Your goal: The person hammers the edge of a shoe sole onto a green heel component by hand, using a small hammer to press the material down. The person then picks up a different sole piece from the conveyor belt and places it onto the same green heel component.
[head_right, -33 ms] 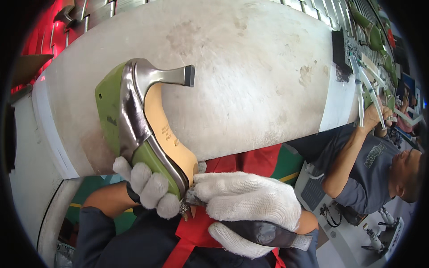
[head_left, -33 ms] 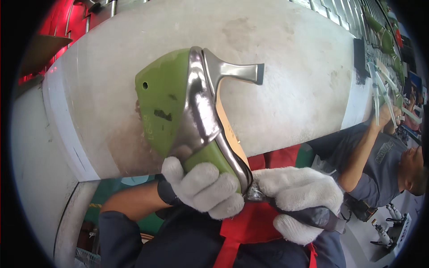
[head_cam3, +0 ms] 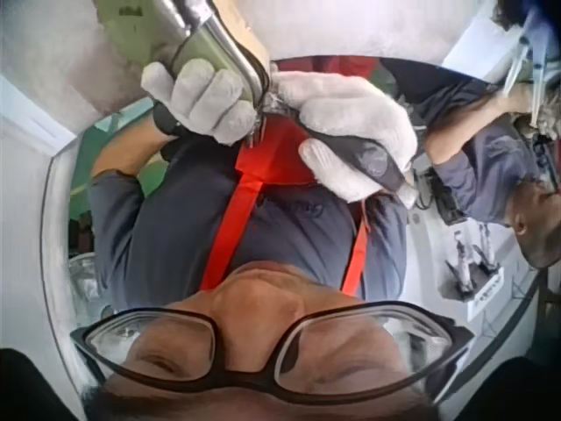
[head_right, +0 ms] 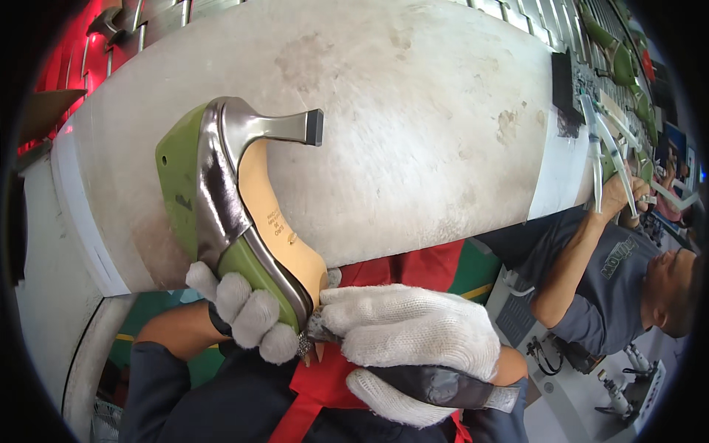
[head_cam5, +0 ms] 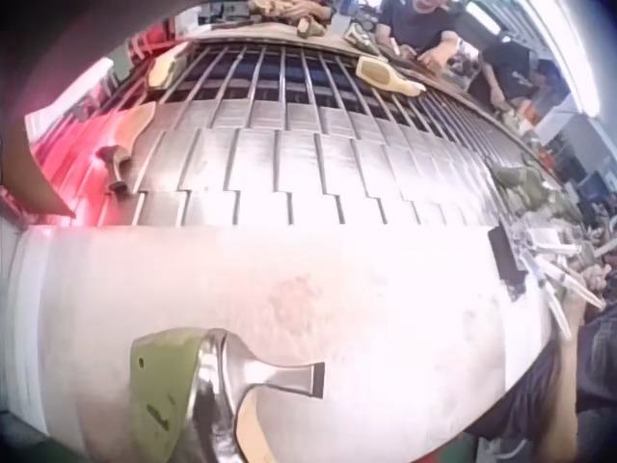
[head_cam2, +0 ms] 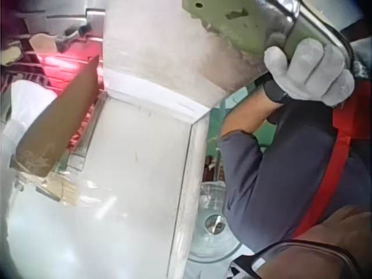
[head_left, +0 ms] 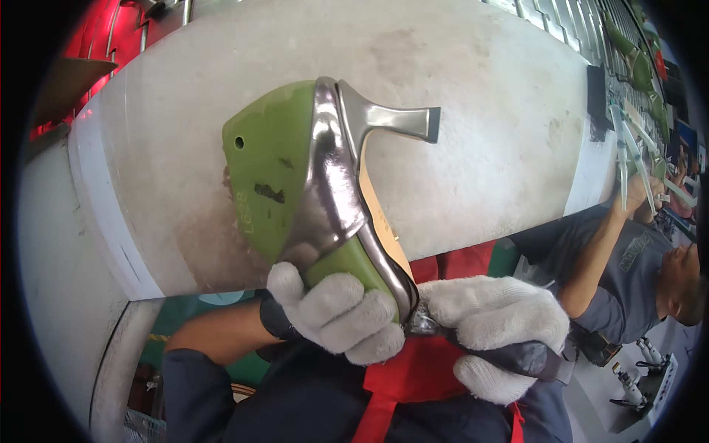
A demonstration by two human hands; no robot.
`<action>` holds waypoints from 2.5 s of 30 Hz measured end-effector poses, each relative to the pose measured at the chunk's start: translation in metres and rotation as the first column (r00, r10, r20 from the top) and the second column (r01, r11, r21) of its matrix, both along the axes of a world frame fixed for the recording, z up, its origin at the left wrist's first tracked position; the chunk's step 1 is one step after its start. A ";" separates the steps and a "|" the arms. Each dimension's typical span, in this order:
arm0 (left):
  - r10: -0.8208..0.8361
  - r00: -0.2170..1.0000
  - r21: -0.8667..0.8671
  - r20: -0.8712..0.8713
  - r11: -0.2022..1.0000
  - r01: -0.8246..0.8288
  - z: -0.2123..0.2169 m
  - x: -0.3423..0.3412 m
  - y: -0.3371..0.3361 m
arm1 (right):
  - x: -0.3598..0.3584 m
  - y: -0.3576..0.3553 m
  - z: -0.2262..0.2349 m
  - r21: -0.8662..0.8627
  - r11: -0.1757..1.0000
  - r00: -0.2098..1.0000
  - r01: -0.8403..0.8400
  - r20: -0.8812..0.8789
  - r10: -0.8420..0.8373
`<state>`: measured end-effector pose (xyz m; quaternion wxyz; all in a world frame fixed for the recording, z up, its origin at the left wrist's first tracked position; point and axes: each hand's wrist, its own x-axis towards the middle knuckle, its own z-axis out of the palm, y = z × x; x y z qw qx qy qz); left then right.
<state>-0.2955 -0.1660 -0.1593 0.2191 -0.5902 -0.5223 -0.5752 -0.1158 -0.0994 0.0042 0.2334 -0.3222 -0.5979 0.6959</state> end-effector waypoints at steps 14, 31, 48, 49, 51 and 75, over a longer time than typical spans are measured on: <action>0.031 0.994 0.021 0.109 0.999 -0.033 0.009 0.009 -0.006 | -0.011 0.066 -0.016 -0.293 0.955 0.996 -0.048 -0.082 0.025; -0.389 0.921 -0.667 0.029 0.679 0.308 0.093 -0.097 0.028 | -0.047 0.065 0.029 0.030 0.954 0.904 0.299 0.312 -0.293; -0.369 0.928 -0.652 0.058 0.690 0.315 0.077 -0.100 0.036 | -0.055 0.111 -0.003 -0.170 0.985 0.994 0.033 0.105 -0.015; -0.369 0.926 -0.686 0.079 0.654 0.319 0.081 -0.100 0.035 | -0.047 0.115 -0.006 -0.250 0.968 0.999 -0.023 0.033 0.033; -0.358 0.933 -0.663 0.045 0.688 0.296 0.074 -0.099 0.034 | -0.034 0.117 -0.007 -0.359 0.929 0.994 -0.092 -0.085 0.065; -0.650 0.745 -0.636 -0.150 0.640 0.431 0.107 -0.089 0.049 | -0.010 -0.016 0.032 0.366 0.521 0.623 0.771 -0.265 -0.736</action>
